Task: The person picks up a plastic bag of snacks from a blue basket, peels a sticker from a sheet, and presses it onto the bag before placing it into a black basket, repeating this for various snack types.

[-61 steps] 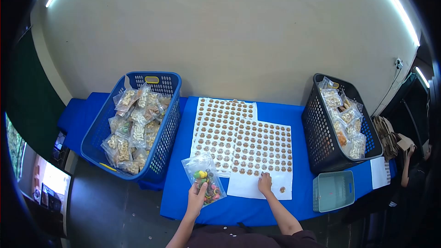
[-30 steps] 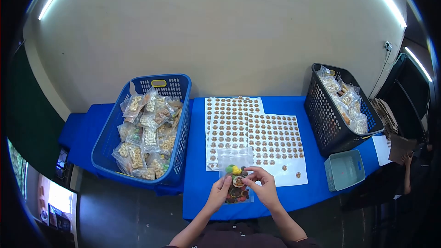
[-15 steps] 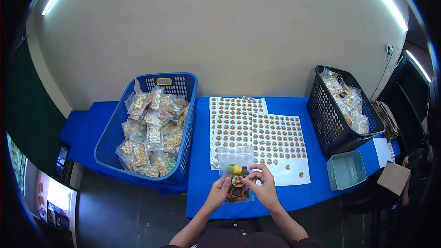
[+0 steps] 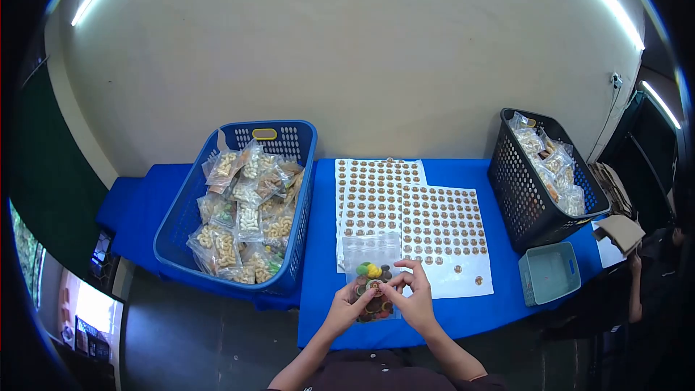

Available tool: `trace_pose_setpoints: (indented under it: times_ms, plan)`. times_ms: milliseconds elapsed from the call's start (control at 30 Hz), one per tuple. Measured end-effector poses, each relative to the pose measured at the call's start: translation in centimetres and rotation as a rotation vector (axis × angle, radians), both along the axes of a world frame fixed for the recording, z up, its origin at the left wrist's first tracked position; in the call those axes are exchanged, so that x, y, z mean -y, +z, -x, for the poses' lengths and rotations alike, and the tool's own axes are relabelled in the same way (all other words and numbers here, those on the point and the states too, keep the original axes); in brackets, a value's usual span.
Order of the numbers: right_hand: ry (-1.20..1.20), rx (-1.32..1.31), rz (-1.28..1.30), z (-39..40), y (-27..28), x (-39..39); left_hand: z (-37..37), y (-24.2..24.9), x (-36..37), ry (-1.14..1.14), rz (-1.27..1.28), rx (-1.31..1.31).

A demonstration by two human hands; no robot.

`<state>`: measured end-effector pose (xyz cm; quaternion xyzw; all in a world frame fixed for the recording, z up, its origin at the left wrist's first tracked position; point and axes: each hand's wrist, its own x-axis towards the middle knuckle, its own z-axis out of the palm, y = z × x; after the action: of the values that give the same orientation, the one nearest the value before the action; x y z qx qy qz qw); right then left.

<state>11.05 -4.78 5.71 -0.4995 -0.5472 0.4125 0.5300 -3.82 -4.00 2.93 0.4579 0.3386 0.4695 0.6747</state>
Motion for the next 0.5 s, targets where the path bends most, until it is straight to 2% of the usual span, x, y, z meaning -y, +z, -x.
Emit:
trace_pose_setpoints:
  times_ms: [133, 233, 333, 433, 500]
  plan:
    - [-0.017, 0.229, 0.05, 0.1, 1.5, 0.1, -0.1, 0.3, 0.1, 0.013, 0.036, 0.006]
    - [-0.074, 0.246, 0.035, -0.1, 1.4, 0.0, -0.2, -0.5, 0.2, 0.055, 0.07, 0.034]
    - [-0.107, 0.128, -0.084, -0.1, -0.3, -0.5, 0.0, -0.5, 0.1, 0.059, 0.088, 0.028]
    - [-0.032, -0.028, 0.04, -0.1, -0.7, -0.3, 0.2, -0.2, 0.3, 0.026, 0.104, -0.002]
    - [0.005, -0.015, 0.05, -0.2, -2.2, -0.6, 0.0, 0.0, 0.5, -0.006, 0.096, -0.021]
